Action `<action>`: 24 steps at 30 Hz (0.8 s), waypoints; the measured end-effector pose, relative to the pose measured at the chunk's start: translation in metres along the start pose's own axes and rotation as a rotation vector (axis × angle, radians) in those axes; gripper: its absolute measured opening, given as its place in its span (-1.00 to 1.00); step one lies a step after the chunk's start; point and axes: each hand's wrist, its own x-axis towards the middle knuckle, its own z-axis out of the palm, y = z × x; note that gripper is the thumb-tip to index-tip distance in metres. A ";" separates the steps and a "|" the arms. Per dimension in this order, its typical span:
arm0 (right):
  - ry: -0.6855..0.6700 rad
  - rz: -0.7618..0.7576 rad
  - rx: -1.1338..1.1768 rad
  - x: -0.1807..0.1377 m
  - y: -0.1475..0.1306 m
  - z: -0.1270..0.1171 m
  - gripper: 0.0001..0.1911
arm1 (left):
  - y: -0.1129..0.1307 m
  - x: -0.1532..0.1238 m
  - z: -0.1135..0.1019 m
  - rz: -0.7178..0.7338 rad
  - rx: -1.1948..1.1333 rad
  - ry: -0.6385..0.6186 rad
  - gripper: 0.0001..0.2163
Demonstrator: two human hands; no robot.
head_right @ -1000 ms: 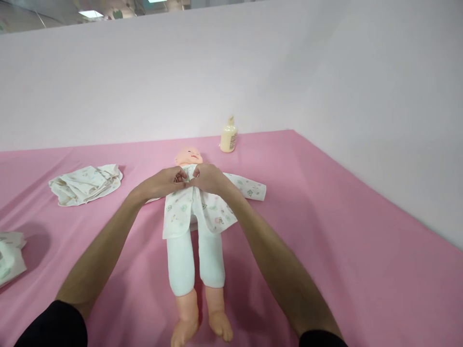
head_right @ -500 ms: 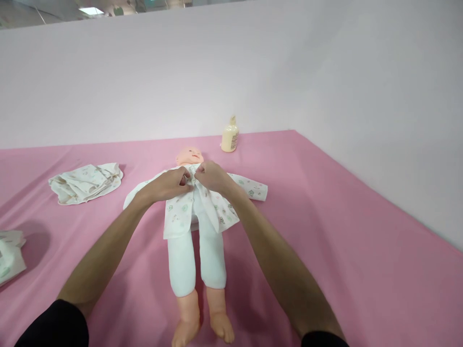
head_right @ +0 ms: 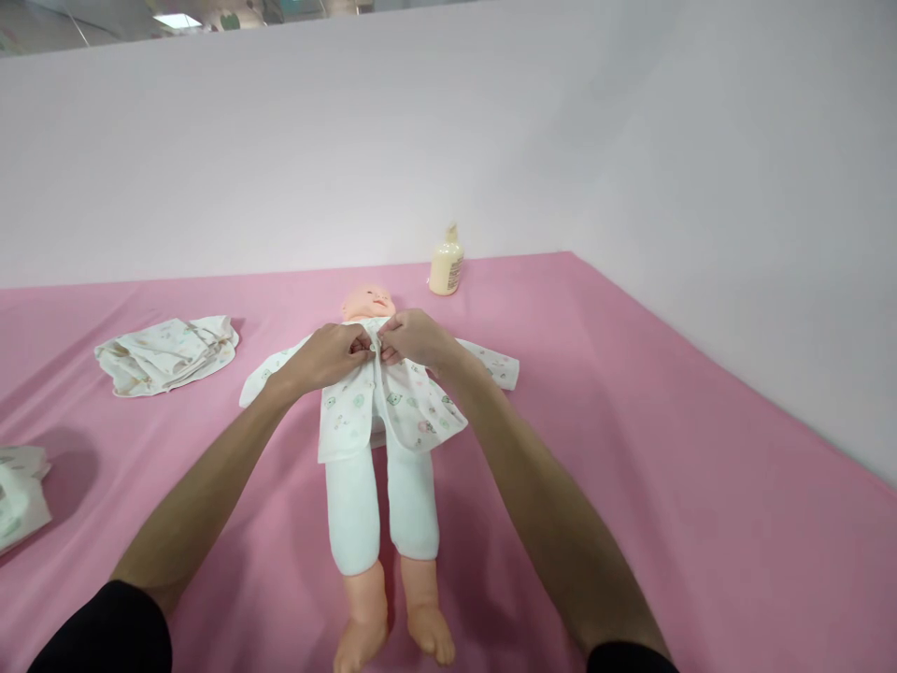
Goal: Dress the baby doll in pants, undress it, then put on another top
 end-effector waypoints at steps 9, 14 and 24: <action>-0.042 -0.033 -0.161 -0.004 -0.001 -0.007 -0.93 | -0.003 0.002 0.005 0.095 0.147 0.039 -0.74; -0.033 -0.041 -0.165 -0.006 -0.002 -0.005 -0.88 | -0.001 0.002 0.004 0.076 0.114 0.029 -0.78; -0.114 0.013 0.158 -0.003 -0.002 -0.005 -0.81 | -0.003 -0.001 0.003 0.204 0.124 0.169 -0.76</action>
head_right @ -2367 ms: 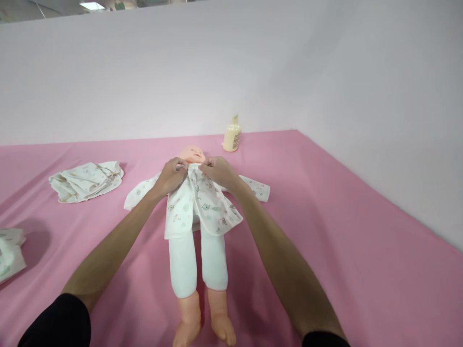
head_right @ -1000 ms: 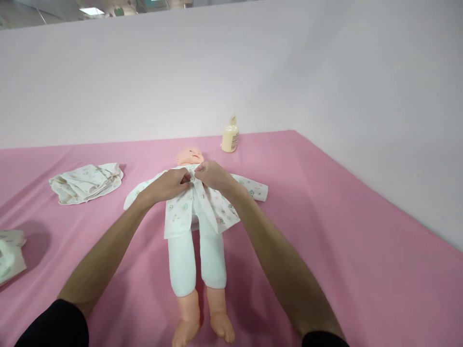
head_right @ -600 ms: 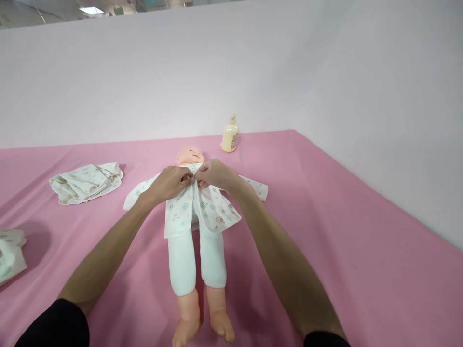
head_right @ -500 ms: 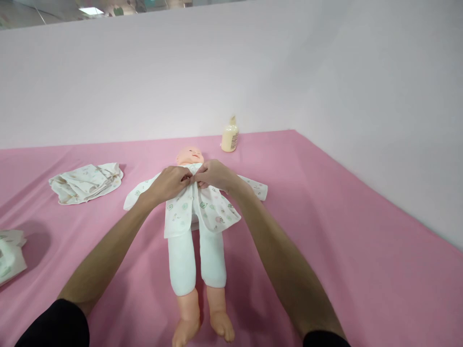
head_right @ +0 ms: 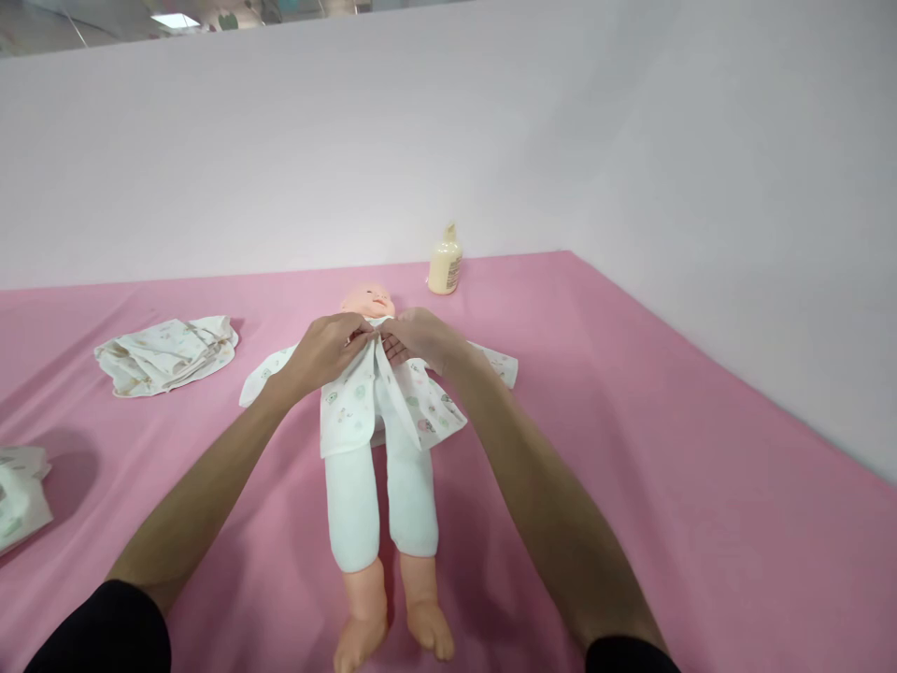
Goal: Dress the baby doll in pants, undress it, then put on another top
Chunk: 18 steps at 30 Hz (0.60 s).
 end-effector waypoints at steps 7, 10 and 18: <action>-0.101 -0.002 0.225 0.017 0.015 -0.005 -0.83 | -0.006 -0.002 0.008 0.091 0.135 0.059 -0.76; -0.142 0.012 0.310 0.022 0.021 -0.006 -0.86 | -0.007 -0.002 0.009 0.099 0.065 0.047 -0.77; -0.168 -0.003 0.302 0.027 0.025 -0.008 -0.90 | -0.010 -0.004 0.002 -0.025 -0.240 0.006 -0.90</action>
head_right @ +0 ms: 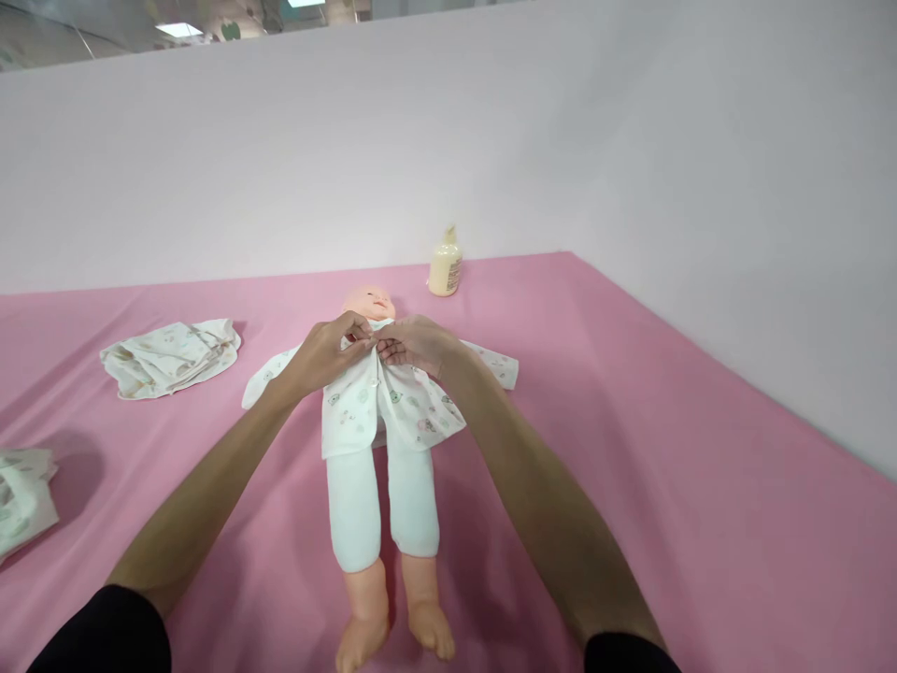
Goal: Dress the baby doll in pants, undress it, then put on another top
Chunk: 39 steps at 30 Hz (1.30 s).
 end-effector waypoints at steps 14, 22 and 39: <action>0.139 -0.103 -0.243 0.008 0.011 -0.003 -0.82 | -0.008 -0.001 0.004 -0.073 0.073 -0.015 -0.76; 0.121 -0.140 -0.208 0.008 0.009 -0.002 -0.80 | -0.011 0.000 0.016 -0.004 0.257 0.041 -0.66; 0.174 -0.159 -0.389 -0.004 -0.001 0.007 -0.89 | -0.022 0.000 0.018 0.167 0.352 0.110 -0.78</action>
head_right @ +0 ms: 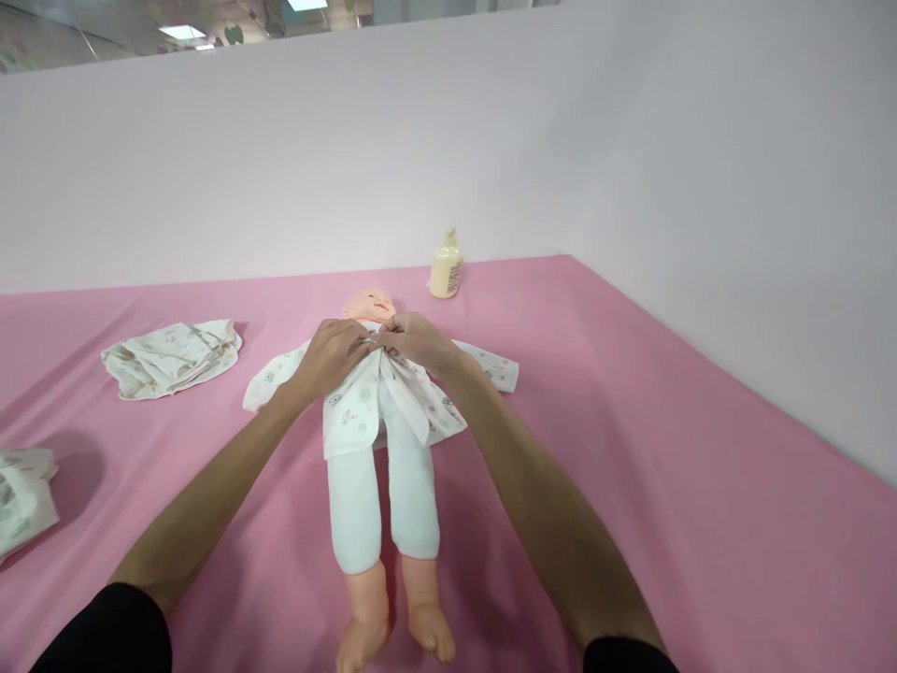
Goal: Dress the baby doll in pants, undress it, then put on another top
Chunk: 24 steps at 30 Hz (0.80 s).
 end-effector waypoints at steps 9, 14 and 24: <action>0.021 0.004 0.067 0.001 0.000 0.002 -0.92 | -0.005 0.000 0.005 -0.021 -0.079 0.022 -0.75; -0.018 0.032 0.263 0.004 0.005 -0.001 -0.91 | -0.006 0.002 0.007 -0.047 -0.172 0.045 -0.72; -0.110 0.096 0.450 0.010 0.016 -0.009 -0.92 | 0.000 0.000 0.001 -0.087 -0.347 0.062 -0.71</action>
